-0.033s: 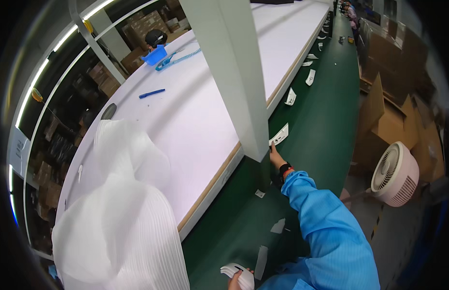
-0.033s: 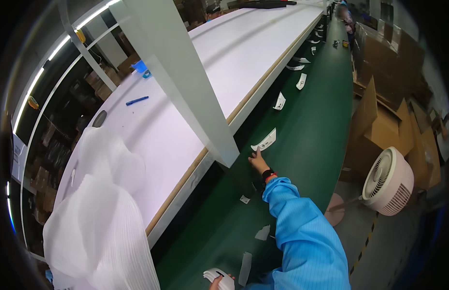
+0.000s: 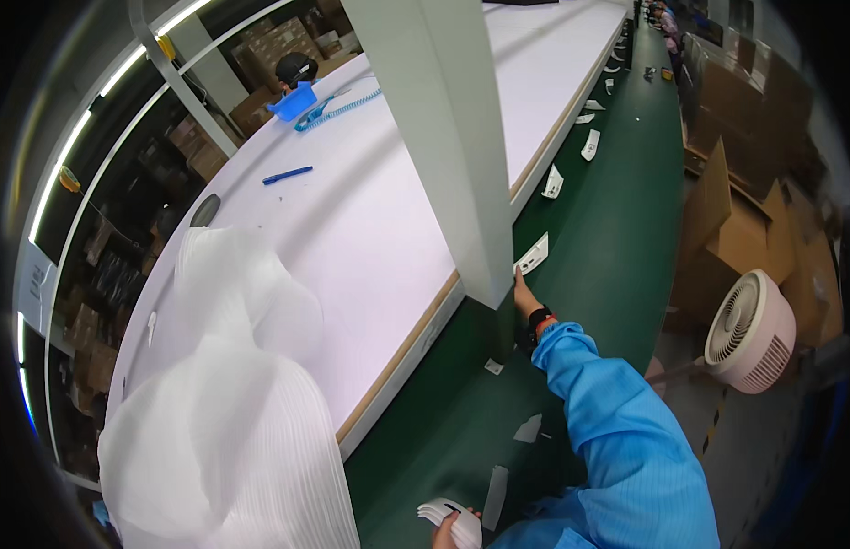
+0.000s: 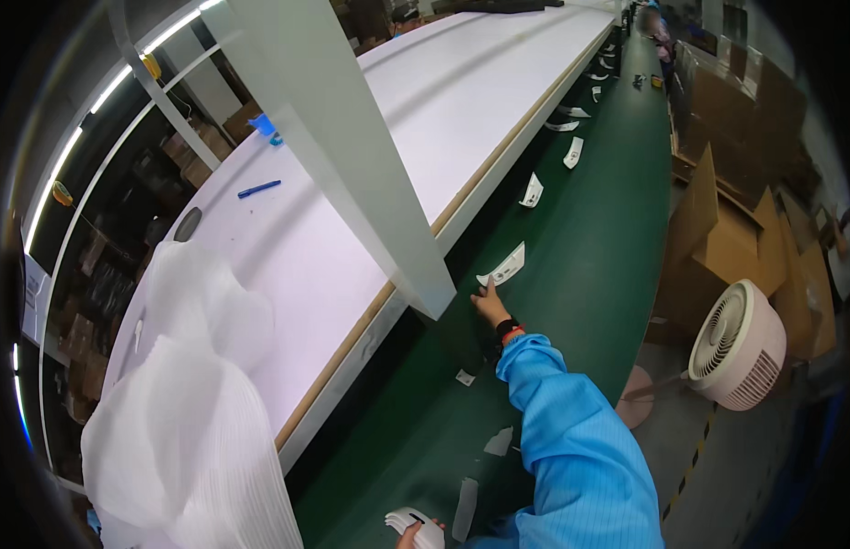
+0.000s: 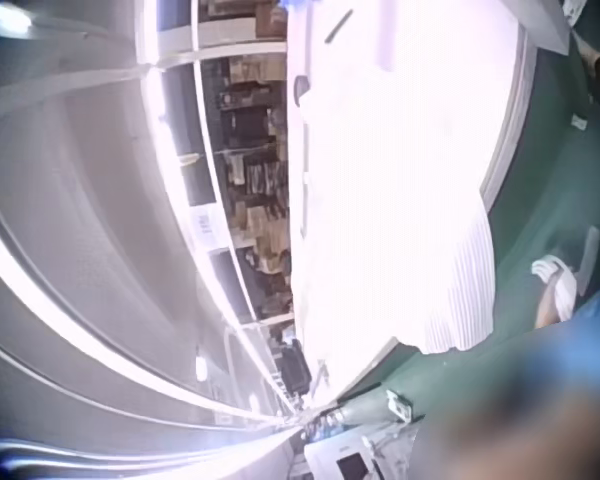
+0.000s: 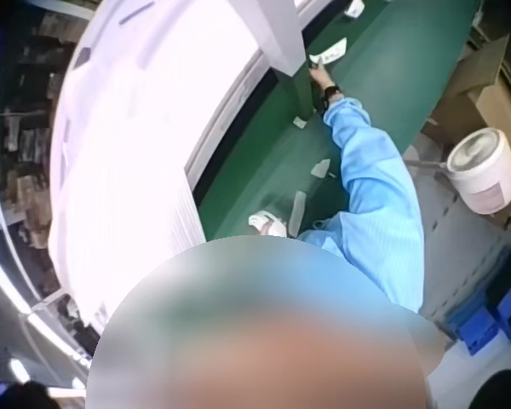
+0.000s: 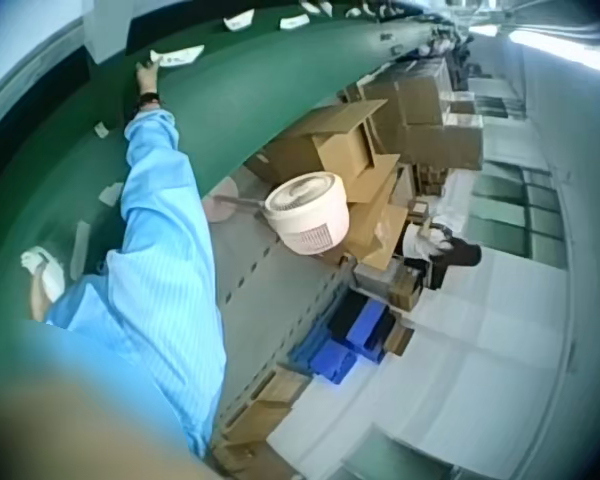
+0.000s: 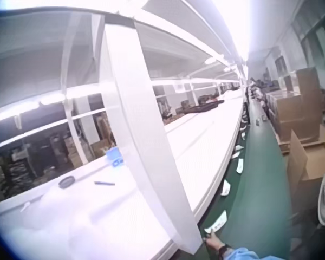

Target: Packing curved plastic components into boxes at a manufacturing assembly line.

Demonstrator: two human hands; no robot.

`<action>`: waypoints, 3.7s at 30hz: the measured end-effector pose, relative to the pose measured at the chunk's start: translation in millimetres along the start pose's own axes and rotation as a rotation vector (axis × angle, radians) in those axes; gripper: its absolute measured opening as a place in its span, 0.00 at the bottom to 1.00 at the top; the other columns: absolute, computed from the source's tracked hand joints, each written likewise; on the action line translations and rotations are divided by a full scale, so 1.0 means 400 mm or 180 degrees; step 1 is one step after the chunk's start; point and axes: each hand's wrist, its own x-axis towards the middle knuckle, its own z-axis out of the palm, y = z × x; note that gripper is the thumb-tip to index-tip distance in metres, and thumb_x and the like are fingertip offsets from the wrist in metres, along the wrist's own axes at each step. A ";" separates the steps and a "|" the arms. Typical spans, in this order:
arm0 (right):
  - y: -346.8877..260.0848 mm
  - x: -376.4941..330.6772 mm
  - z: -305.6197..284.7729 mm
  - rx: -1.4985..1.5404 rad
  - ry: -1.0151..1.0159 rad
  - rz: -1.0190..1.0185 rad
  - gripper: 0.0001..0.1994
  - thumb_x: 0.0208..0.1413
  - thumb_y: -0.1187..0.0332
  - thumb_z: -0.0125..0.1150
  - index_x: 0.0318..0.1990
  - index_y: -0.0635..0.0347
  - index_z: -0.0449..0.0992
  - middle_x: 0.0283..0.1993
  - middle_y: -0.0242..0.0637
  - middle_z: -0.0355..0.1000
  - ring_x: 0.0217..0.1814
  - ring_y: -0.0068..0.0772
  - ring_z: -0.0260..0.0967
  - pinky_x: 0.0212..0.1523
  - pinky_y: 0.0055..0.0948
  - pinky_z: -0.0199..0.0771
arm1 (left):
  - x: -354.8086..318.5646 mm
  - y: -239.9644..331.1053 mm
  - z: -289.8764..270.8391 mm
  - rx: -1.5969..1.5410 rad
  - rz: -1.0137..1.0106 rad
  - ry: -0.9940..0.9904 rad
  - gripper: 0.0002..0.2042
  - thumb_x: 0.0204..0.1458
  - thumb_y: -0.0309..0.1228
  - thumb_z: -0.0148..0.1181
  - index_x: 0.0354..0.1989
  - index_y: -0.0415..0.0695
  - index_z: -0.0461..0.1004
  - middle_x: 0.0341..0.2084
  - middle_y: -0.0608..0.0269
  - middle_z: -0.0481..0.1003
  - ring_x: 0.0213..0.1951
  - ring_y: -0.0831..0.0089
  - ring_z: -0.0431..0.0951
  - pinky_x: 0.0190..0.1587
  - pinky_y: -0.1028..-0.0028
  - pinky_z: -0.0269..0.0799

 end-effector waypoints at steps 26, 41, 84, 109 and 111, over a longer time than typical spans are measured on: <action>-0.430 -0.758 -0.183 0.3894 -0.2188 0.0795 0.35 0.59 0.41 0.43 0.64 0.61 0.54 0.24 0.24 0.52 0.19 0.13 0.46 0.21 0.16 0.53 | 0.041 0.052 0.020 -0.1135 0.0599 -0.0620 0.18 0.47 0.22 0.63 0.46 0.36 0.68 0.38 0.58 0.76 0.39 0.69 0.78 0.45 0.71 0.73; -0.416 -1.228 0.252 0.1409 -0.2789 0.1291 0.16 0.61 0.62 0.54 0.49 0.66 0.71 0.48 0.40 0.73 0.47 0.27 0.72 0.49 0.24 0.73 | -0.198 -0.003 -0.017 0.0298 0.1015 0.0365 0.36 0.42 0.32 0.65 0.61 0.36 0.56 0.52 0.44 0.68 0.53 0.53 0.72 0.53 0.65 0.69; -0.385 -1.376 0.317 0.0822 -0.3609 0.2369 0.18 0.60 0.59 0.57 0.48 0.67 0.72 0.44 0.38 0.74 0.44 0.27 0.72 0.45 0.27 0.74 | -0.323 -0.198 -0.143 -0.1573 0.0957 -0.0870 0.31 0.46 0.30 0.66 0.58 0.36 0.61 0.50 0.58 0.69 0.52 0.70 0.69 0.54 0.71 0.66; -0.148 -0.931 0.077 -0.0800 -0.1191 0.1138 0.09 0.52 0.66 0.57 0.37 0.61 0.75 0.31 0.31 0.75 0.32 0.24 0.72 0.30 0.25 0.71 | -0.119 -0.204 -0.051 -0.1791 0.0028 -0.0600 0.25 0.47 0.26 0.65 0.54 0.36 0.66 0.45 0.58 0.72 0.47 0.70 0.73 0.50 0.72 0.68; -0.075 -0.752 0.026 -0.1450 -0.0223 0.0469 0.07 0.51 0.72 0.52 0.34 0.60 0.77 0.31 0.38 0.76 0.34 0.32 0.74 0.35 0.33 0.74 | -0.119 -0.199 -0.067 -0.1928 0.0024 -0.0436 0.24 0.47 0.26 0.64 0.53 0.36 0.67 0.45 0.58 0.72 0.47 0.69 0.73 0.50 0.71 0.68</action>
